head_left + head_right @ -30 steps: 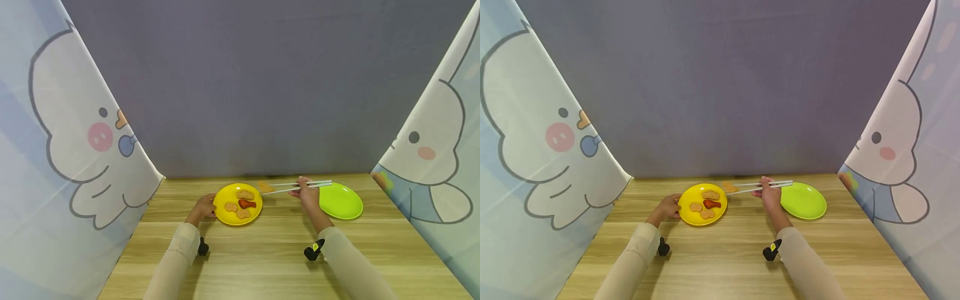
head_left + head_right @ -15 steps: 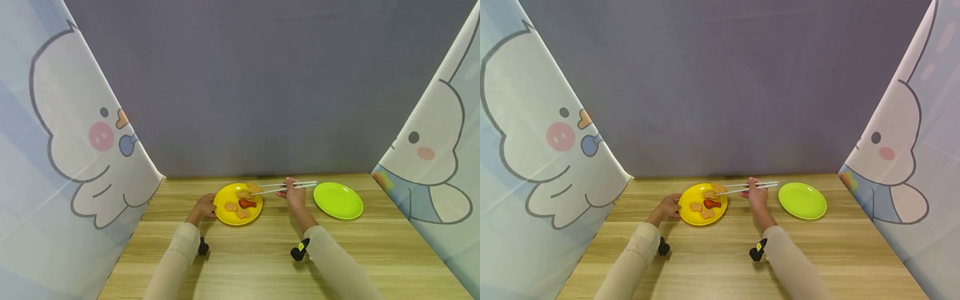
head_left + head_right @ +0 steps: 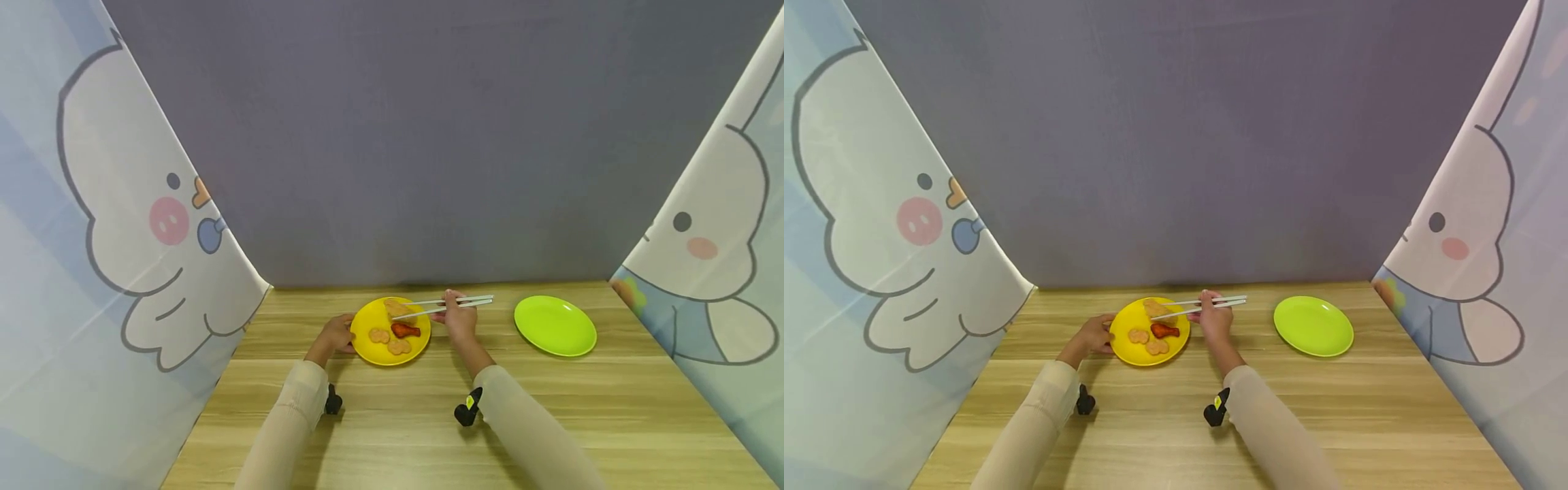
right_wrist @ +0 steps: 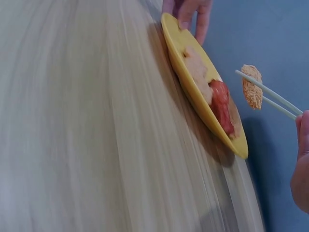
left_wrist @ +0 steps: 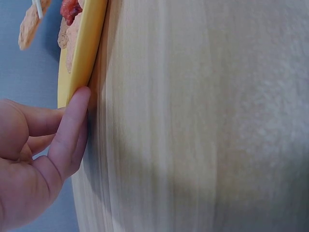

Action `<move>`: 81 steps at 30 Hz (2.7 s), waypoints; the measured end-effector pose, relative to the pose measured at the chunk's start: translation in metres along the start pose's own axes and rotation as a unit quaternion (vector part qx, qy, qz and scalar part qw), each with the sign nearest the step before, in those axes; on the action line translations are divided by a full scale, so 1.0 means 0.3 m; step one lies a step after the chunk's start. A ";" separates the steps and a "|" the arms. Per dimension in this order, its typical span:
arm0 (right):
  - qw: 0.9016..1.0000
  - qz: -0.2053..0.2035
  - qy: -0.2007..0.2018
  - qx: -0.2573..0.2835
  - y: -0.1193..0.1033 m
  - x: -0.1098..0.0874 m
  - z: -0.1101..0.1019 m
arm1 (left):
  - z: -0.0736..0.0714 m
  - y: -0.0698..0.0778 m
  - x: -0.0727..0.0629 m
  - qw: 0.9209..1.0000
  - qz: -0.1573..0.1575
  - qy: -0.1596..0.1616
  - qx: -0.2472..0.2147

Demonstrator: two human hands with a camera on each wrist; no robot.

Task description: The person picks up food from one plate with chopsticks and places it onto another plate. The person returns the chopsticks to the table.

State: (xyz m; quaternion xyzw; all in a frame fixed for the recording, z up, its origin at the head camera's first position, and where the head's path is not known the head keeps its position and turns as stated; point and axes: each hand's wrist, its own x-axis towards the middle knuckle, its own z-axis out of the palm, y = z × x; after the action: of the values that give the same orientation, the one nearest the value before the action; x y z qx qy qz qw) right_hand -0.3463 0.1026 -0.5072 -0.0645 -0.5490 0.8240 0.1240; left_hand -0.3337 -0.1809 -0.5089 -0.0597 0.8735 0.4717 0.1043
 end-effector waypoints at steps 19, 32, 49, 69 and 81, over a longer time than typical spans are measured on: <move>0.999 0.024 0.005 -0.038 0.086 -0.048 0.120 | 0.005 0.018 -0.012 1.000 -0.004 -0.004 0.002; 0.997 0.049 0.015 -0.055 0.115 -0.058 0.136 | 0.010 0.017 -0.007 1.000 0.000 -0.006 0.012; 0.997 0.051 0.011 -0.064 0.099 -0.070 0.129 | 0.020 0.024 0.000 1.000 -0.005 -0.007 0.000; 0.997 -0.035 -0.033 -0.060 -0.010 -0.041 0.048 | 0.010 0.014 0.001 1.000 -0.009 0.003 0.023; 0.984 -0.107 -0.073 -0.120 -0.082 -0.028 -0.076 | 0.012 0.005 -0.003 1.000 -0.004 0.006 0.025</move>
State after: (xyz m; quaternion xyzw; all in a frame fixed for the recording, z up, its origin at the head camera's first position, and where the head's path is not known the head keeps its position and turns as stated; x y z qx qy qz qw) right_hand -0.3293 0.1297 -0.4936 0.0406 -0.6549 0.7369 0.1626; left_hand -0.3327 -0.1770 -0.5095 -0.0637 0.8853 0.4490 0.1028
